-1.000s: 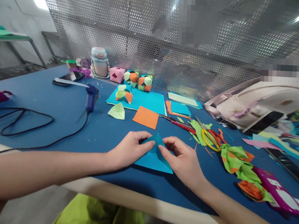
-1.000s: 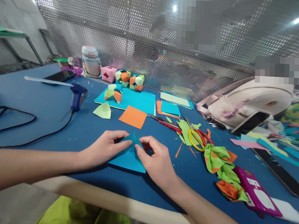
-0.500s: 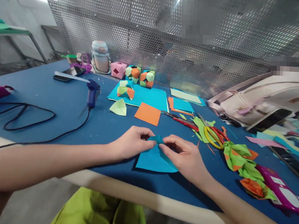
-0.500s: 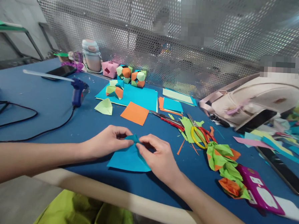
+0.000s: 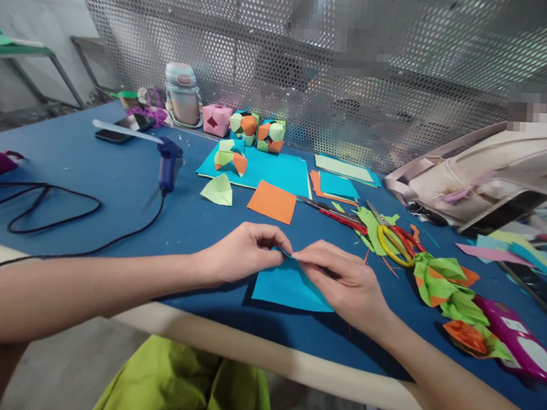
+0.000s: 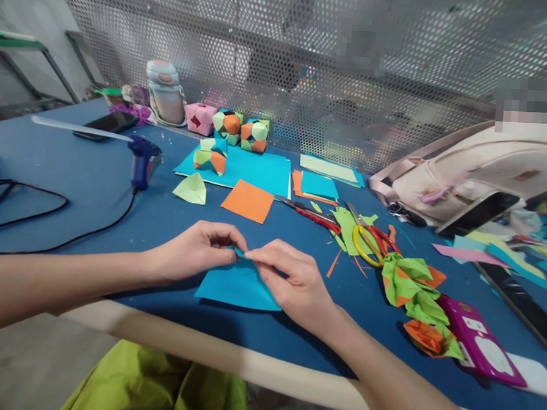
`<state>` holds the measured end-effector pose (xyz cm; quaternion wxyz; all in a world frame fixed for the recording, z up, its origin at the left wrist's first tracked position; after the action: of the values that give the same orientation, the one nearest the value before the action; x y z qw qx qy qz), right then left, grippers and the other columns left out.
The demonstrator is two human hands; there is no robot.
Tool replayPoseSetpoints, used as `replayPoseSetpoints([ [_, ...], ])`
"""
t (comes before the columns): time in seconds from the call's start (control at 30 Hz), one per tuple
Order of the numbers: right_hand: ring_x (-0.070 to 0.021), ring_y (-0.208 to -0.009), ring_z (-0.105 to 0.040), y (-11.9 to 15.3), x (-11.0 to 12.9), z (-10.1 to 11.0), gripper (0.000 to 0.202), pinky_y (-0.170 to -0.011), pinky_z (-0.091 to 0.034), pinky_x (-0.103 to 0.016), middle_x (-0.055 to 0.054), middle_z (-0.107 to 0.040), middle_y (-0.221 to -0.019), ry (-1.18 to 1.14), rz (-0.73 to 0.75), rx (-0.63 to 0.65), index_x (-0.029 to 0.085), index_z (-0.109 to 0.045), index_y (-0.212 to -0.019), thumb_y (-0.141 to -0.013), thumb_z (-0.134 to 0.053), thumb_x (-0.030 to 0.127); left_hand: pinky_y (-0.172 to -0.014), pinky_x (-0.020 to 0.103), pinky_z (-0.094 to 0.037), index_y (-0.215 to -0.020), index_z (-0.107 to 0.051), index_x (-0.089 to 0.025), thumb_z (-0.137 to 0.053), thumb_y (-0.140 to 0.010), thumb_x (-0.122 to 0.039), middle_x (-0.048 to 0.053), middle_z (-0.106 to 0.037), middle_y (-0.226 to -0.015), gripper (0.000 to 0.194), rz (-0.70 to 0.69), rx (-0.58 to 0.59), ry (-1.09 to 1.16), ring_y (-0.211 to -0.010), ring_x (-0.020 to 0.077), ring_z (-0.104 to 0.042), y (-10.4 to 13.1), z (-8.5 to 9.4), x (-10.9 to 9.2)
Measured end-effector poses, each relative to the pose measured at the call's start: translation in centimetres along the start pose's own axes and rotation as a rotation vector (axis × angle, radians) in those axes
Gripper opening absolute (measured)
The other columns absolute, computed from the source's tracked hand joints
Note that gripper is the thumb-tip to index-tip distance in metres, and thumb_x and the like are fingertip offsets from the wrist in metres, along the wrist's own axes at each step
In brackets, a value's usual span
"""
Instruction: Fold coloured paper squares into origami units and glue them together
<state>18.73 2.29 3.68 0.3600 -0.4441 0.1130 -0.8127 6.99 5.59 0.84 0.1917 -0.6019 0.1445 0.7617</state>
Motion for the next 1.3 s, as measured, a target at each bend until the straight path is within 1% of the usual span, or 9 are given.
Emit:
replayPoseSetpoints([
  [0.17,-0.0105,-0.073,-0.058,0.3,0.5,-0.2,0.029,-0.061,-0.046,-0.022,-0.004,-0.06,-0.087,0.031,0.07,0.04,0.022,-0.063,-0.101,-0.084,-0.048,0.004,-0.058,0.019,-0.038,-0.072,-0.063,-0.013,-0.052,-0.066,-0.011,-0.003,-0.056,-0.066,0.013,-0.032,0.032,0.053,-0.062,0.0076,-0.047,0.0,-0.2,-0.4],
  [0.3,-0.0105,-0.073,-0.056,0.5,0.9,-0.4,0.03,-0.062,-0.047,-0.023,-0.004,-0.058,-0.088,0.107,0.128,0.092,0.022,-0.063,-0.1,-0.083,-0.046,0.004,-0.057,0.019,-0.038,-0.069,-0.062,-0.013,-0.053,-0.064,-0.01,-0.004,-0.054,-0.061,0.011,0.012,0.071,0.07,-0.058,0.0071,-0.047,0.0,-0.5,-0.2],
  [0.47,-0.0123,-0.077,-0.058,0.7,1.4,-0.6,0.028,-0.065,-0.049,-0.025,-0.006,-0.057,-0.09,0.204,0.18,0.149,0.021,-0.061,-0.101,-0.085,-0.043,0.007,-0.056,0.019,-0.037,-0.07,-0.062,-0.013,-0.051,-0.063,-0.01,-0.005,-0.053,-0.059,0.013,0.05,0.085,0.061,-0.056,0.0069,-0.045,0.1,-0.7,0.0],
  [0.63,-0.0137,-0.078,-0.058,0.8,1.4,-0.8,0.029,-0.065,-0.051,-0.025,-0.008,-0.056,-0.091,0.311,0.221,0.175,0.021,-0.06,-0.104,-0.086,-0.041,0.009,-0.056,0.02,-0.037,-0.075,-0.063,-0.014,-0.05,-0.067,-0.014,-0.002,-0.055,-0.065,0.016,0.079,0.094,0.025,-0.062,0.0089,-0.047,0.2,-0.5,0.1],
  [0.77,-0.0153,-0.082,-0.058,1.0,1.4,-1.3,0.029,-0.068,-0.052,-0.027,-0.01,-0.056,-0.092,0.36,0.252,0.213,0.019,-0.059,-0.106,-0.087,-0.039,0.009,-0.057,0.02,-0.039,-0.077,-0.061,-0.014,-0.057,-0.068,-0.018,-0.002,-0.056,-0.067,0.011,0.099,0.108,0.049,-0.063,0.0087,-0.05,0.2,-0.8,0.5],
  [0.9,-0.0157,-0.082,-0.058,1.0,1.1,-1.7,0.031,-0.069,-0.052,-0.028,-0.01,-0.055,-0.095,0.36,0.237,0.241,0.018,-0.058,-0.11,-0.087,-0.038,0.011,-0.06,0.02,-0.041,-0.079,-0.061,-0.014,-0.059,-0.068,-0.017,-0.001,-0.058,-0.071,0.011,0.083,0.095,0.046,-0.065,0.0088,-0.052,0.1,-0.9,0.7],
  [1.07,-0.0144,-0.084,-0.057,0.5,1.4,-1.1,0.032,-0.07,-0.052,-0.028,-0.009,-0.054,-0.096,0.219,0.195,0.187,0.018,-0.058,-0.112,-0.087,-0.042,0.011,-0.06,0.02,-0.043,-0.077,-0.06,-0.012,-0.058,-0.069,-0.014,-0.001,-0.058,-0.071,0.008,0.028,0.048,0.029,-0.066,0.0086,-0.052,0.0,-0.4,0.4],
  [1.17,-0.0143,-0.085,-0.058,0.1,1.4,-0.7,0.029,-0.072,-0.051,-0.028,-0.008,-0.057,-0.097,0.14,0.123,0.176,0.019,-0.06,-0.111,-0.087,-0.046,0.016,-0.058,0.018,-0.043,-0.078,-0.058,-0.012,-0.057,-0.068,-0.01,-0.001,-0.057,-0.07,0.01,0.007,0.02,0.037,-0.065,0.008,-0.052,0.0,-0.1,0.1],
  [1.3,-0.0149,-0.089,-0.059,0.0,0.8,-0.6,0.026,-0.074,-0.051,-0.027,-0.007,-0.06,-0.1,0.103,0.015,0.168,0.021,-0.064,-0.107,-0.09,-0.045,0.021,-0.055,0.017,-0.043,-0.079,-0.058,-0.013,-0.055,-0.067,-0.009,-0.001,-0.058,-0.069,0.013,-0.022,-0.01,0.029,-0.064,0.0085,-0.053,0.2,0.1,-0.1],
])
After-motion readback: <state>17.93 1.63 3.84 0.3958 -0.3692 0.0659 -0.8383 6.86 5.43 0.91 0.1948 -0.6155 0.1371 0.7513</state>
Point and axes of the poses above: each hand's wrist, its own y-axis away from the middle knuckle, its own z-axis out of the back of the hand, x = y × z, the point moved 8 cm from there along -y, towards the middle knuckle
